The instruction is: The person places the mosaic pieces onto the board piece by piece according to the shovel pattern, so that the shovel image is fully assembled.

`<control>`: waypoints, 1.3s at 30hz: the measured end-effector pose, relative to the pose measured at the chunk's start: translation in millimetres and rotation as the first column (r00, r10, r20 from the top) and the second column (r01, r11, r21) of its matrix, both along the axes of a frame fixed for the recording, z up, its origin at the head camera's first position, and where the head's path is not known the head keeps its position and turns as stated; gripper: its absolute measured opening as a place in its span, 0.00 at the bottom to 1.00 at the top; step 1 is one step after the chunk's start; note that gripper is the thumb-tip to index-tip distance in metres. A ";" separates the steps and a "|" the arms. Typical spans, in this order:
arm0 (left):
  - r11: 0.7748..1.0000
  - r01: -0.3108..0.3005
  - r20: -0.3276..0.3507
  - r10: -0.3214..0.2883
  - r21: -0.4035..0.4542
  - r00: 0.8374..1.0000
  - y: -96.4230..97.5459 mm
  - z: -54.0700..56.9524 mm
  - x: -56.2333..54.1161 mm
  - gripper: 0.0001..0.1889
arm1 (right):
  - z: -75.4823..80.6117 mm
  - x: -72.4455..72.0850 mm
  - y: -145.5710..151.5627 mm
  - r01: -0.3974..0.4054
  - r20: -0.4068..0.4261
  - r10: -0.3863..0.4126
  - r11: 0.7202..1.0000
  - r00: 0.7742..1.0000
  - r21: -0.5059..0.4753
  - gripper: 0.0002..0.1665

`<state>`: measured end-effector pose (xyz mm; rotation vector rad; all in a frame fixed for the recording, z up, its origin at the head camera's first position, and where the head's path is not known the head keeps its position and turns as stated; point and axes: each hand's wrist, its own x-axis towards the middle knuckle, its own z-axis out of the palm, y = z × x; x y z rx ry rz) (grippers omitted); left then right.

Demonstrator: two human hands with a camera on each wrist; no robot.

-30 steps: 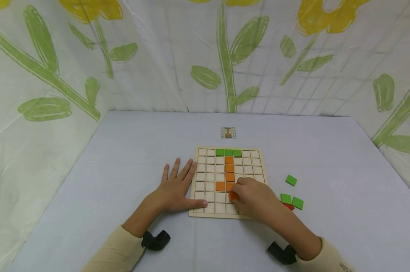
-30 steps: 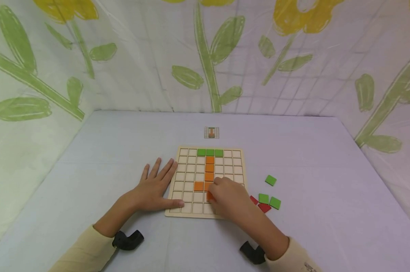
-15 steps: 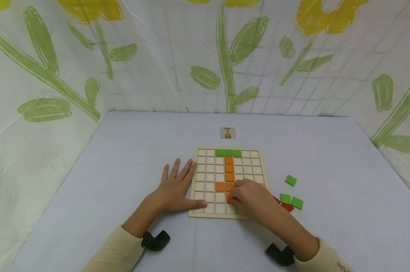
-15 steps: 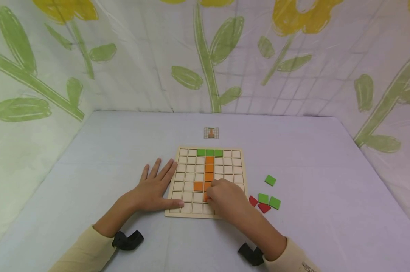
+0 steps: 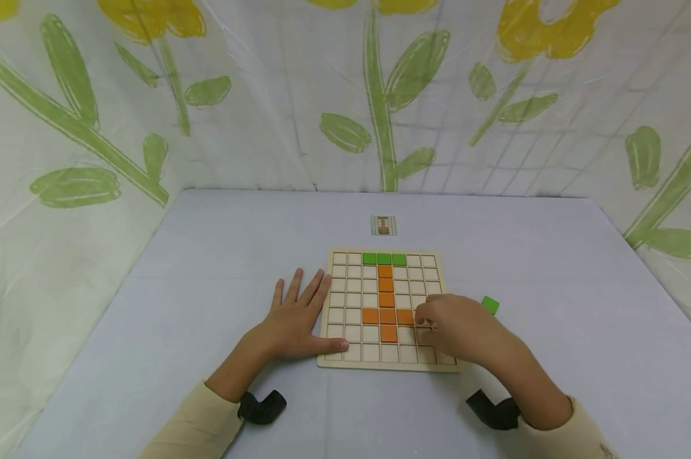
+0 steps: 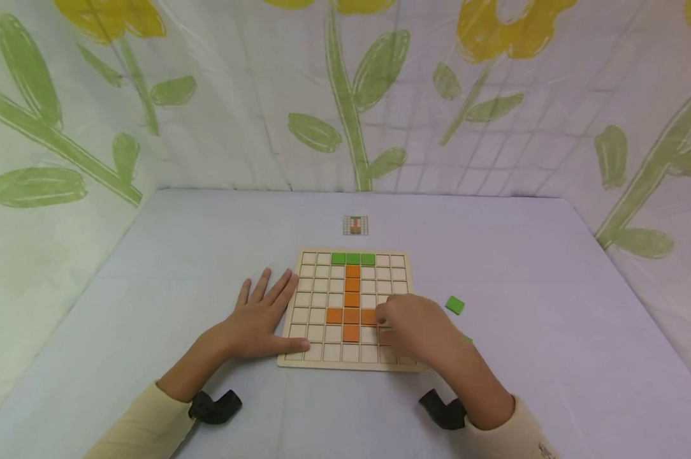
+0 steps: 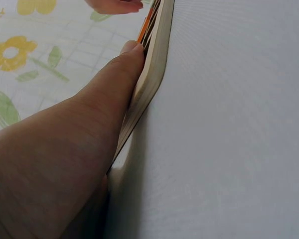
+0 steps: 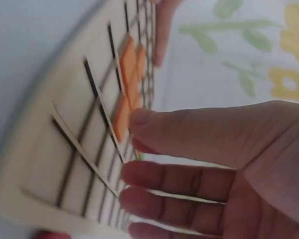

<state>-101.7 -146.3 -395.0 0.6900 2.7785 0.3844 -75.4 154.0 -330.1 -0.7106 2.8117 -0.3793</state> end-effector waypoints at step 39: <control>1.000 -0.003 -0.003 0.003 -0.018 1.000 0.8 -0.2 0.0 0.66 | 2.0 -10.0 45.1 0.224 0.197 -0.281 0.936 0.939 0.270 0.12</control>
